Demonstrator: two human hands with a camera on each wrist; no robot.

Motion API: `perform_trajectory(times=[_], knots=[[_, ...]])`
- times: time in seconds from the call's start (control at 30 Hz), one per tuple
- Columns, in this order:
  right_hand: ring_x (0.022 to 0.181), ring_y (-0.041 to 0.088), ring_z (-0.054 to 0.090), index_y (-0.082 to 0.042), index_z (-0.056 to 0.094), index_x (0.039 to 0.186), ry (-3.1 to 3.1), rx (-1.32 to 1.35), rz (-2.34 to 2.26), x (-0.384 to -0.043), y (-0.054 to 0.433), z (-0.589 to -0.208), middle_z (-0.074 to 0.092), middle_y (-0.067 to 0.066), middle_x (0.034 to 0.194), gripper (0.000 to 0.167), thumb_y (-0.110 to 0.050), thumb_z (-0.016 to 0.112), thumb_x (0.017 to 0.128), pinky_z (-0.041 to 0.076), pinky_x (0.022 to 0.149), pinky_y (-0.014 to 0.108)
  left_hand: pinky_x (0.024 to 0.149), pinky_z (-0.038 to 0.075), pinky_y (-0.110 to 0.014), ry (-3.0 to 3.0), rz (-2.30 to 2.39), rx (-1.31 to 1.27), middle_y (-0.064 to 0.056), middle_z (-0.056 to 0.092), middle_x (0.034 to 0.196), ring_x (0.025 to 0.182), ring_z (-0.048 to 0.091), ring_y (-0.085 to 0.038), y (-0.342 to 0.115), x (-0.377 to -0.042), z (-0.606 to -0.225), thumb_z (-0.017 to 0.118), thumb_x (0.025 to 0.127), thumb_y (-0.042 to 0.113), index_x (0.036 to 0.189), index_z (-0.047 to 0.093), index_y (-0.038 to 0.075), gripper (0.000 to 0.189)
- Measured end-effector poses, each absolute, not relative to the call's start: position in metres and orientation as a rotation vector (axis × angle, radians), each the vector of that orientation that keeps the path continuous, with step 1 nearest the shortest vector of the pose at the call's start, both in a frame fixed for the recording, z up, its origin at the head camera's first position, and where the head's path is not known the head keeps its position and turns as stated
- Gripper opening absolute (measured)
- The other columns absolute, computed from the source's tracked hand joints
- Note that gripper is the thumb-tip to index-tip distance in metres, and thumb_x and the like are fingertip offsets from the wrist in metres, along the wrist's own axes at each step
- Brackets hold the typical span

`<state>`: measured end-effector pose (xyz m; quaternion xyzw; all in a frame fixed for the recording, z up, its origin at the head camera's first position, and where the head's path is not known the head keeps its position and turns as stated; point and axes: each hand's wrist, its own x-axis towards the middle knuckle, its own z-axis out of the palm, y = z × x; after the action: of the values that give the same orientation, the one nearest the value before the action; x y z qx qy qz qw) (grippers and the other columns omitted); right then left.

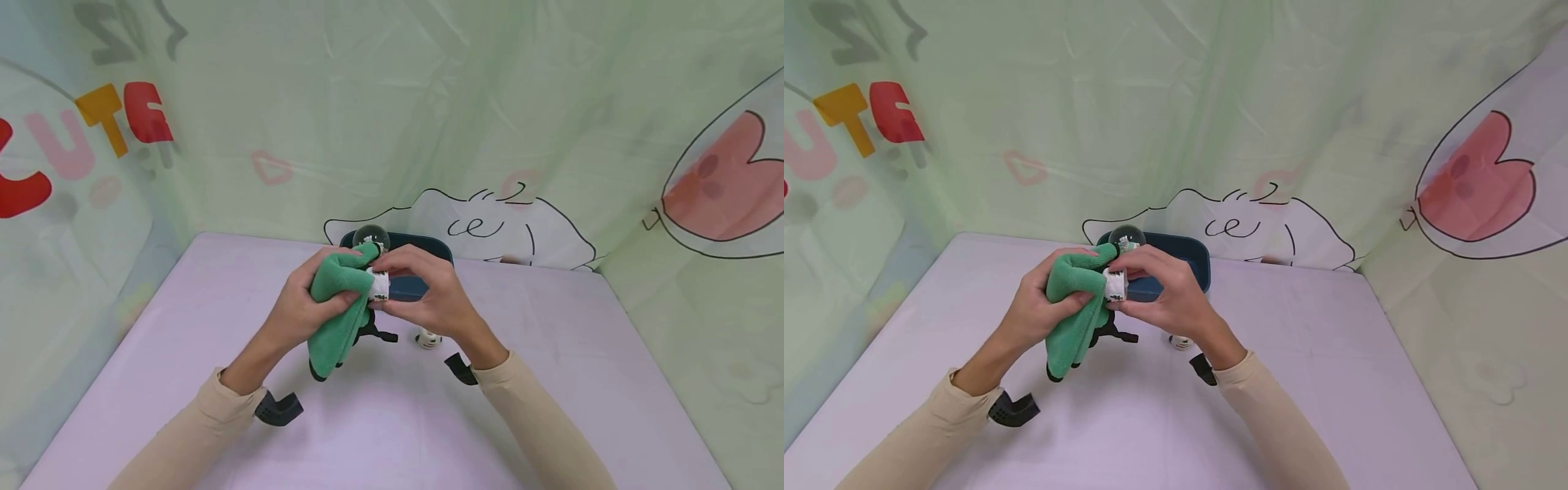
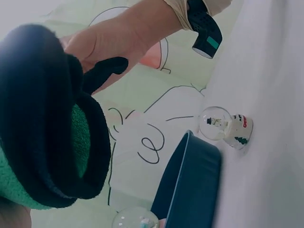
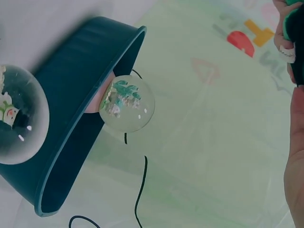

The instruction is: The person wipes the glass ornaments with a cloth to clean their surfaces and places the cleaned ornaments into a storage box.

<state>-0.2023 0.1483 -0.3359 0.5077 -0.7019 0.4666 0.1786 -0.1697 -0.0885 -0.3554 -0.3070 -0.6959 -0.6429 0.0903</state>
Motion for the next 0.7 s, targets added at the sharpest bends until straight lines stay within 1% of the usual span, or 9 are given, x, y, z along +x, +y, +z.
perform_trajectory(times=[0.2, 0.4, 0.5, 0.7], knots=[[0.096, 0.017, 0.069, -0.007, 0.068, 0.118, -2.086, 1.374, 1.411, -0.2002, 0.1503, -0.3357, 0.069, 0.005, 0.112, 0.052, -0.003, 0.092, 0.071, 0.059, 0.084, 0.033, 0.092, 0.053, -0.038, -2.049, -1.856, -0.961, -0.004, 0.062, 0.126, 0.111, 0.059, -0.024, -0.0886, -0.1721, -0.3584, 0.073, 0.089, 0.001, 0.135, 0.059, 0.012, 0.050], [0.088, 0.018, 0.071, -0.006, 0.068, 0.117, -2.131, 1.330, 1.529, -0.2002, 0.1522, -0.3366, 0.071, 0.004, 0.107, 0.049, -0.001, 0.090, 0.073, 0.061, 0.078, 0.035, 0.099, 0.049, -0.037, -1.995, -1.776, -1.050, -0.007, 0.060, 0.128, 0.117, 0.056, -0.024, -0.0871, -0.1727, -0.3587, 0.076, 0.085, -0.005, 0.133, 0.060, 0.007, 0.052], [0.083, 0.018, 0.071, -0.006, 0.069, 0.116, -2.163, 1.297, 1.566, -0.2000, 0.1535, -0.3375, 0.071, 0.004, 0.102, 0.046, 0.000, 0.088, 0.074, 0.061, 0.074, 0.036, 0.100, 0.048, -0.037, -1.986, -1.758, -1.064, -0.009, 0.060, 0.129, 0.119, 0.055, -0.024, -0.0861, -0.1724, -0.3585, 0.077, 0.084, -0.004, 0.132, 0.060, 0.006, 0.051], [0.074, 0.018, 0.067, -0.004, 0.068, 0.114, -2.255, 1.214, 1.628, -0.1997, 0.1561, -0.3374, 0.069, 0.005, 0.088, 0.038, 0.000, 0.083, 0.079, 0.061, 0.067, 0.034, 0.103, 0.046, -0.038, -1.988, -1.754, -1.066, -0.009, 0.060, 0.130, 0.121, 0.055, -0.024, -0.0848, -0.1727, -0.3584, 0.078, 0.084, -0.004, 0.131, 0.061, 0.006, 0.051]])
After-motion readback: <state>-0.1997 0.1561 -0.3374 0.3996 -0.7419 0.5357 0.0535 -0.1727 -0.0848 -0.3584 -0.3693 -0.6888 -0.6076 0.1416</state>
